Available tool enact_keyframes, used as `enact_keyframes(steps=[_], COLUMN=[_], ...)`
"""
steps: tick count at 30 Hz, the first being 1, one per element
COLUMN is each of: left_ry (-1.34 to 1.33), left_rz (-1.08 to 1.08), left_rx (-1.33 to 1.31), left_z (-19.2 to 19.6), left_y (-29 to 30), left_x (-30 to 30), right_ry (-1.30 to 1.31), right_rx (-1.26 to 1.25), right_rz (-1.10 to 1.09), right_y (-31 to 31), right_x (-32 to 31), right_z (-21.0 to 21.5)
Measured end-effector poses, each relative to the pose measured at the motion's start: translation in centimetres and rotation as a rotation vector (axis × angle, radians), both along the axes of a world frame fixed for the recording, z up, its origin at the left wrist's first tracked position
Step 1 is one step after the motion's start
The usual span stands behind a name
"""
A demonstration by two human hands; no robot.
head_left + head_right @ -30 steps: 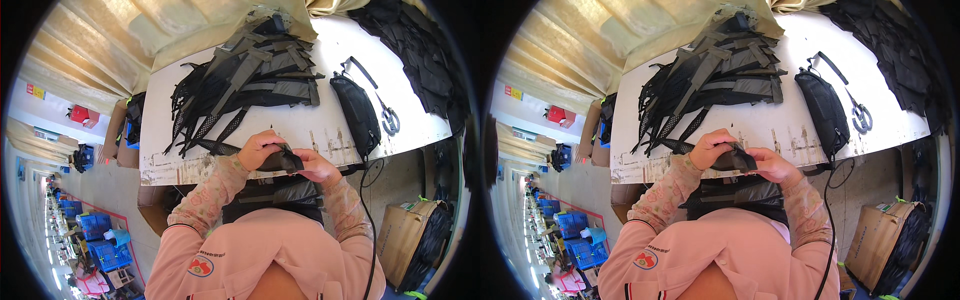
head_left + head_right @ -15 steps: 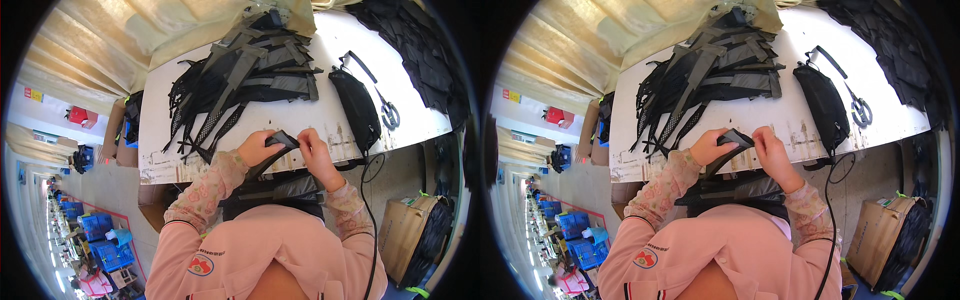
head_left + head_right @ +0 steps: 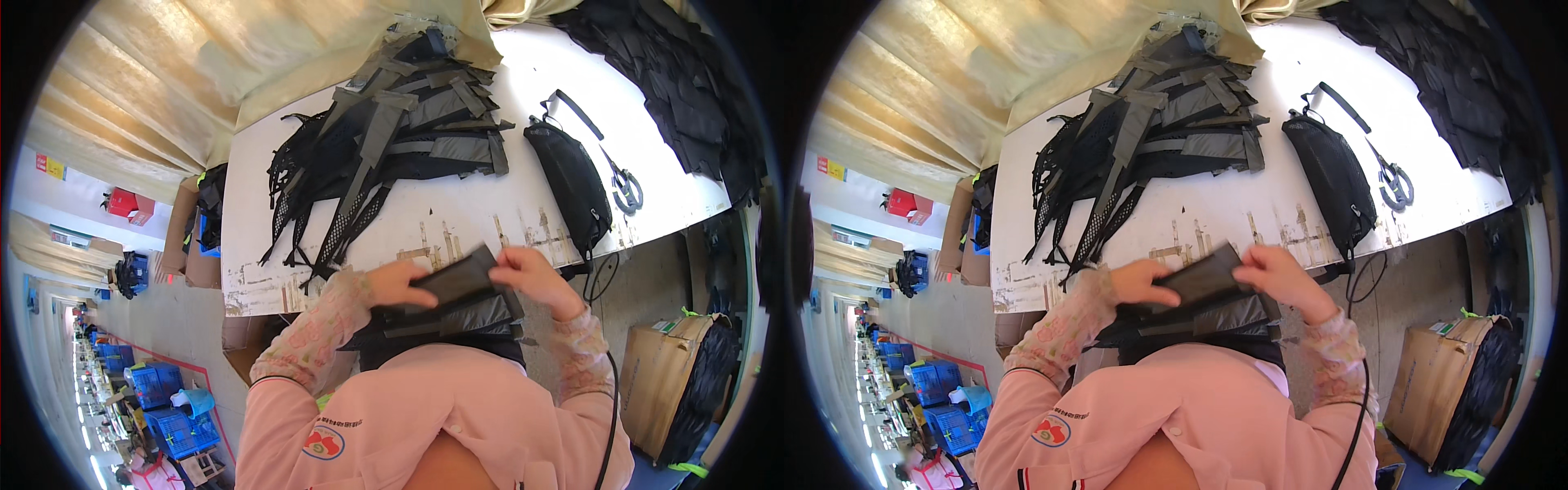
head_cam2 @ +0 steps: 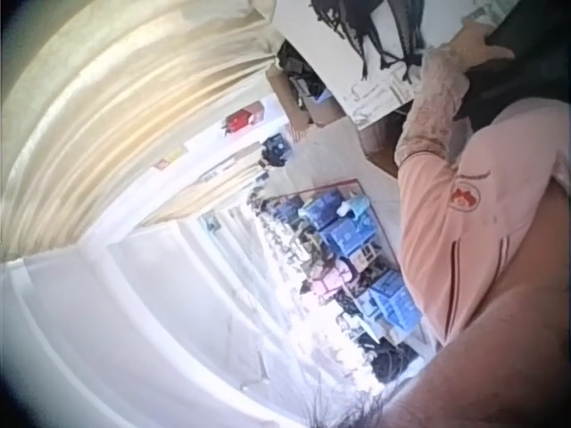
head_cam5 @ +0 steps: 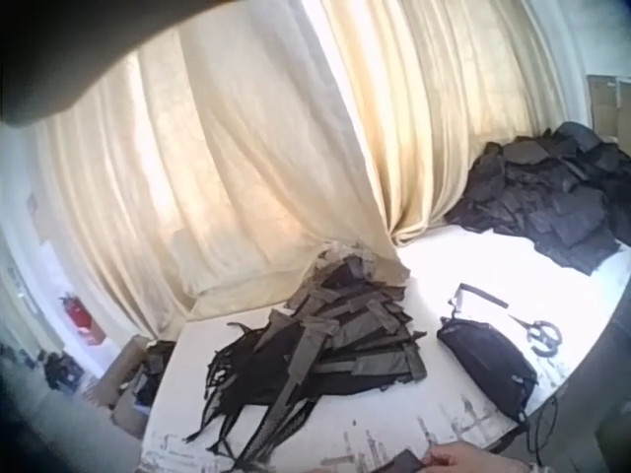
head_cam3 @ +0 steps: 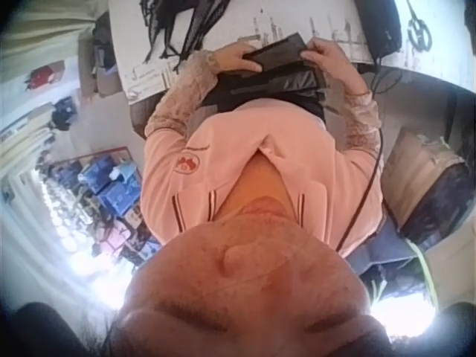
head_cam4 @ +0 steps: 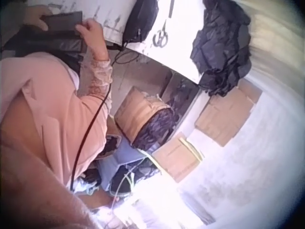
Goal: Sorting and stacking backpack straps on a work table in a factory setting.
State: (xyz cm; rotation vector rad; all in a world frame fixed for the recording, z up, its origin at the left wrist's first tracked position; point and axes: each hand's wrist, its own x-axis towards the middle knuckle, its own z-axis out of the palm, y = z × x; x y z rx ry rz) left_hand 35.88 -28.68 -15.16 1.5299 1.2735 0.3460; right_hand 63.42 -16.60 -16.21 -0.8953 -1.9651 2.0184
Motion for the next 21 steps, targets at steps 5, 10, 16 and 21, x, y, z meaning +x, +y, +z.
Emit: enact_keyframes(steps=[5,10,16,21], left_ry=[0.391,0.218,0.638,0.693], left_rz=[-0.391,0.133,0.701,0.874], left_rx=[-0.268,-0.214,1.016,0.581], left_z=[-4.0,-2.4,-6.2,-9.6], left_y=[-6.7,-5.1,6.3,7.6], left_x=[-3.1,-7.2,-15.1,-17.0], right_ry=[-0.387,-0.582,-0.639,-0.666], right_rx=[0.315,0.567,0.593,0.696], right_rz=[0.209,0.227,0.259,0.268], right_y=[-4.8,-7.5,-7.4,-5.8], right_x=[5.2,6.0,5.8,5.9], right_z=[-4.1,-9.3,-8.7,-5.6])
